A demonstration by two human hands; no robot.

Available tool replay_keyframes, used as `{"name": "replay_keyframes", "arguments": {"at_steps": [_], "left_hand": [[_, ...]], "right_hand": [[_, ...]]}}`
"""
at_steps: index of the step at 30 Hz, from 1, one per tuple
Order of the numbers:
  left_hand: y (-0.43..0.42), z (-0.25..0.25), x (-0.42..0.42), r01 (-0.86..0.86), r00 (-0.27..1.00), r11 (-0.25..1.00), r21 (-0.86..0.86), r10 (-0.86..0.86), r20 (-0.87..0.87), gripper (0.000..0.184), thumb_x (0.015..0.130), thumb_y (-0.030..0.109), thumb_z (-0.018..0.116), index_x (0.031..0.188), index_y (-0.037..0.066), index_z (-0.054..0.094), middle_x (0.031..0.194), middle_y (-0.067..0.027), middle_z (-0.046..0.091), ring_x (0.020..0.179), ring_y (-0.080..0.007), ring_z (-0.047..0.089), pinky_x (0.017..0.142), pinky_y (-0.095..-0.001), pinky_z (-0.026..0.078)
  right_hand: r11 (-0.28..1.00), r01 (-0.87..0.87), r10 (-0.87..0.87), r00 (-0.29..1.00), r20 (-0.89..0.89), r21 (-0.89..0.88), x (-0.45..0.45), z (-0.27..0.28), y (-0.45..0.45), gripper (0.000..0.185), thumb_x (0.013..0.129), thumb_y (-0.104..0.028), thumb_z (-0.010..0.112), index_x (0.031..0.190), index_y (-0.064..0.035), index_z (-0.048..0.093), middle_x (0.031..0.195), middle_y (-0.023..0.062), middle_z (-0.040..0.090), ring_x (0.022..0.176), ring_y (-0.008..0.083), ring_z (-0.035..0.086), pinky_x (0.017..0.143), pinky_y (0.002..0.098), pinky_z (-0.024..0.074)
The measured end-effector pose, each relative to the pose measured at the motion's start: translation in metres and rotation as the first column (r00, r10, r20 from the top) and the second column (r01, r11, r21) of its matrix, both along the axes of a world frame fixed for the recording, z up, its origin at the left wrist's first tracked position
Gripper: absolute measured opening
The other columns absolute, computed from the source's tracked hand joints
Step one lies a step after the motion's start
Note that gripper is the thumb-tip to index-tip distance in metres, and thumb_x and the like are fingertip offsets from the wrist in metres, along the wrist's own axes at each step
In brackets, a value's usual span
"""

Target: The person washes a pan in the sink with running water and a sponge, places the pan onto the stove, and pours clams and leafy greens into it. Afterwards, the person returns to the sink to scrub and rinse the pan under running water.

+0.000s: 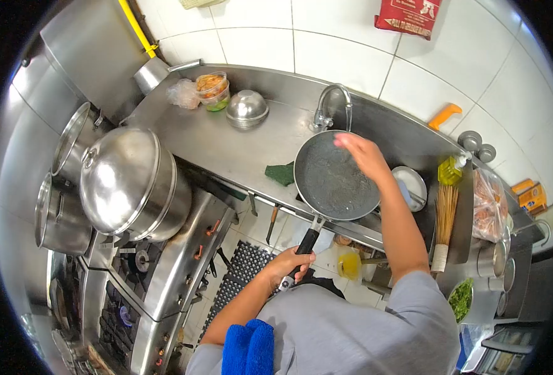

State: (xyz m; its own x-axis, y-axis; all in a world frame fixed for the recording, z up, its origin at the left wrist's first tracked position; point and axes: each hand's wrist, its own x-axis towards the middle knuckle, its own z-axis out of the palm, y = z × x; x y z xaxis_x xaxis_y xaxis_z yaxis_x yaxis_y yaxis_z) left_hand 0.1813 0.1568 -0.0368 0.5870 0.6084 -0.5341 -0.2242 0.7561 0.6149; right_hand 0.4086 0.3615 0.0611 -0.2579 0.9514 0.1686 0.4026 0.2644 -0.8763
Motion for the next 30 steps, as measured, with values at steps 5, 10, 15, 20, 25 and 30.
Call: {"name": "replay_keyframes", "arguments": {"at_steps": [5,10,15,20,25,30], "left_hand": [[0.0,0.0,-0.001,-0.014,1.0,1.0,0.022,0.014,-0.001,0.022,0.089,0.024,0.061,0.092,0.009,0.044,0.06,-0.0003,0.048,0.04,-0.0106,0.045,0.036,-0.0247,0.037],[0.009,0.015,-0.002,0.047,0.988,0.998,-0.044,-0.053,-0.142,0.021,0.087,0.021,0.061,0.089,0.008,0.045,0.066,-0.0044,0.056,0.046,-0.0126,0.05,0.039,-0.0264,0.042],[0.015,0.012,-0.007,0.094,0.972,0.995,0.016,-0.089,-0.217,0.02,0.087,0.019,0.059,0.076,0.007,0.047,0.06,-0.003,0.052,0.044,-0.012,0.048,0.041,-0.0268,0.041],[0.008,0.007,0.001,0.041,0.973,0.999,-0.004,-0.04,-0.225,0.033,0.086,0.029,0.059,0.064,0.01,0.044,0.048,0.0006,0.043,0.039,-0.0113,0.042,0.039,-0.0258,0.036],[0.011,0.017,0.003,0.122,0.948,0.991,0.057,-0.099,-0.303,0.032,0.084,0.027,0.063,0.064,0.01,0.044,0.049,0.0016,0.043,0.038,-0.0105,0.042,0.038,-0.0257,0.035],[0.015,0.018,0.001,0.159,0.924,0.984,0.084,-0.118,-0.363,0.029,0.082,0.021,0.066,0.064,0.011,0.045,0.049,0.0021,0.043,0.038,-0.0097,0.042,0.038,-0.0256,0.034]], "right_hand": [[0.939,0.274,-0.312,0.933,-0.181,-0.209,0.074,-0.068,-0.09,0.034,0.096,-0.027,0.046,0.11,-0.0005,0.061,0.097,0.0093,0.068,0.089,0.0157,0.063,0.082,0.0271,0.0466],[0.773,0.595,-0.632,0.752,0.187,0.222,0.111,-0.146,-0.156,0.026,0.092,-0.025,0.053,0.103,-0.0047,0.064,0.099,0.0102,0.064,0.092,0.0278,0.06,0.083,0.0375,0.0454],[0.654,0.654,-0.746,0.475,0.466,0.379,0.128,-0.191,-0.184,0.026,0.091,-0.032,0.055,0.095,-0.0081,0.066,0.098,0.0097,0.063,0.094,0.0287,0.057,0.081,0.0423,0.0432],[0.631,0.635,-0.749,0.349,0.563,0.446,0.121,-0.19,-0.177,0.037,0.093,-0.038,0.047,0.085,-0.008,0.067,0.091,0.0071,0.066,0.085,0.0277,0.059,0.075,0.0423,0.0436],[0.608,0.628,-0.753,0.262,0.604,0.486,0.118,-0.187,-0.177,0.044,0.094,-0.042,0.042,0.079,-0.0088,0.066,0.084,0.0065,0.066,0.08,0.0272,0.06,0.071,0.0418,0.044],[0.593,0.62,-0.775,0.266,0.573,0.514,0.118,-0.189,-0.175,0.043,0.093,-0.04,0.045,0.074,-0.0084,0.065,0.079,0.0074,0.066,0.076,0.027,0.06,0.068,0.0412,0.0445]]}}
